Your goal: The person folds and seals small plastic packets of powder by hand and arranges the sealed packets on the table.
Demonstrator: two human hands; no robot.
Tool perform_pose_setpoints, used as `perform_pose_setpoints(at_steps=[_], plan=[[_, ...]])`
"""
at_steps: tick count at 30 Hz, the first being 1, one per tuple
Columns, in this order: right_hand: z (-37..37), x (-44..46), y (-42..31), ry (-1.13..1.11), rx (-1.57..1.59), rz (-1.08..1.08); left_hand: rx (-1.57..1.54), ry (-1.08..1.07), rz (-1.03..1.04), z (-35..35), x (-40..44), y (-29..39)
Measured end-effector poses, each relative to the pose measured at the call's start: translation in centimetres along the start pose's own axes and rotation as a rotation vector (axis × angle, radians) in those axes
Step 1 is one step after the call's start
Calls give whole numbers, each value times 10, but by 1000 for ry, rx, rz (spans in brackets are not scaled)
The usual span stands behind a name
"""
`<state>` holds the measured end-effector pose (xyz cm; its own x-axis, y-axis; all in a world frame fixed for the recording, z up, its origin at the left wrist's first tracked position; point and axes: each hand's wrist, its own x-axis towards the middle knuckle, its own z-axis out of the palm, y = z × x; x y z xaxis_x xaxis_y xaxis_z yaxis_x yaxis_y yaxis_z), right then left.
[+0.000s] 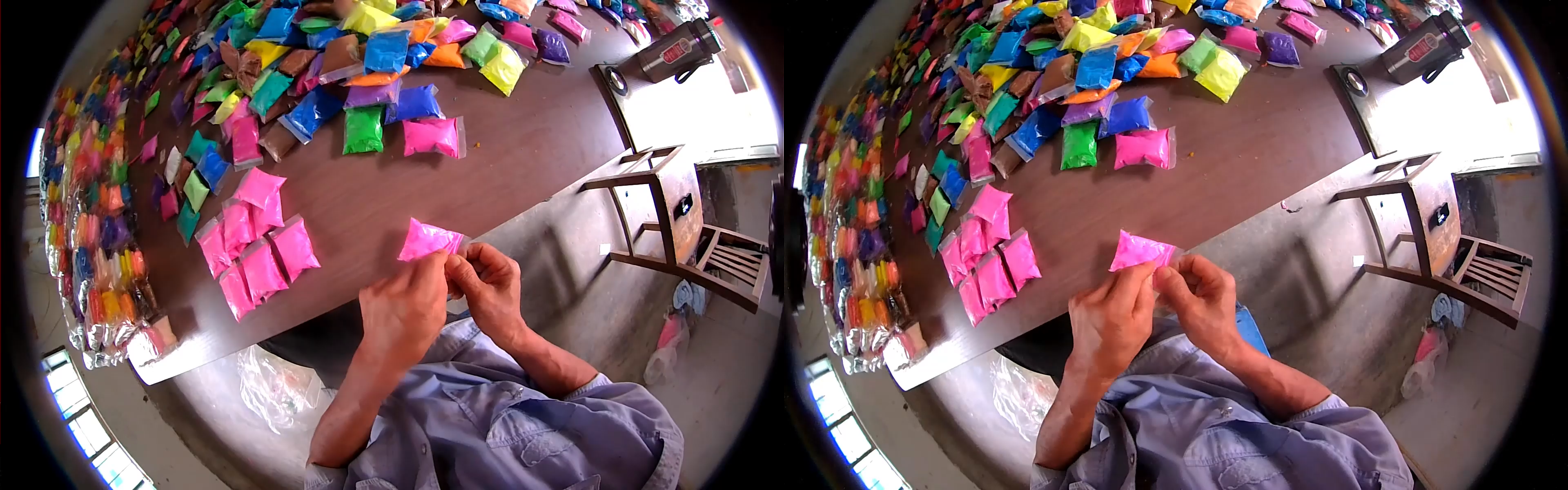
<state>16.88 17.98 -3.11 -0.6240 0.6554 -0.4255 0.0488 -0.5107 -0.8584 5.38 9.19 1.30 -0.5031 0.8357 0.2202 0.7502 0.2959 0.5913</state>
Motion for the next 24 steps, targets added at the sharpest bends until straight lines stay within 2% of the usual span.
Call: perform_pose_setpoints(at_steps=[1, 4, 5, 7, 9, 11, 13, 16, 19, 21, 24], plan=[[1, 0, -1, -2, 1, 17, 149, 9, 76, 0, -1, -1], [2, -1, -2, 22, -21, -5, 333, 51, 187, -1, 0, -5], [3, -2, -4, 23, -21, -7, 333, 52, 189, -3, 2, -6], [4, -5, -9, 58, -65, 2, 415, 31, 66, -8, 6, -7], [1, -3, -7, 64, -88, -5, 364, 59, 78, -4, 6, -6], [2, -3, -6, 71, -107, -12, 222, 16, 197, 1, 3, 2], [4, -2, -5, 65, 51, -37, 254, 7, 172, 0, 6, 0], [1, -4, -8, 49, -50, -14, 314, -12, 122, 1, 13, -4], [3, -3, -13, 56, -72, -48, 293, 41, 127, 1, 19, -7], [-3, -2, -7, 55, -89, -57, 233, 20, 54, -1, 15, -3], [-3, -1, -2, 50, -93, -72, 197, -2, 135, 7, 6, 3]])
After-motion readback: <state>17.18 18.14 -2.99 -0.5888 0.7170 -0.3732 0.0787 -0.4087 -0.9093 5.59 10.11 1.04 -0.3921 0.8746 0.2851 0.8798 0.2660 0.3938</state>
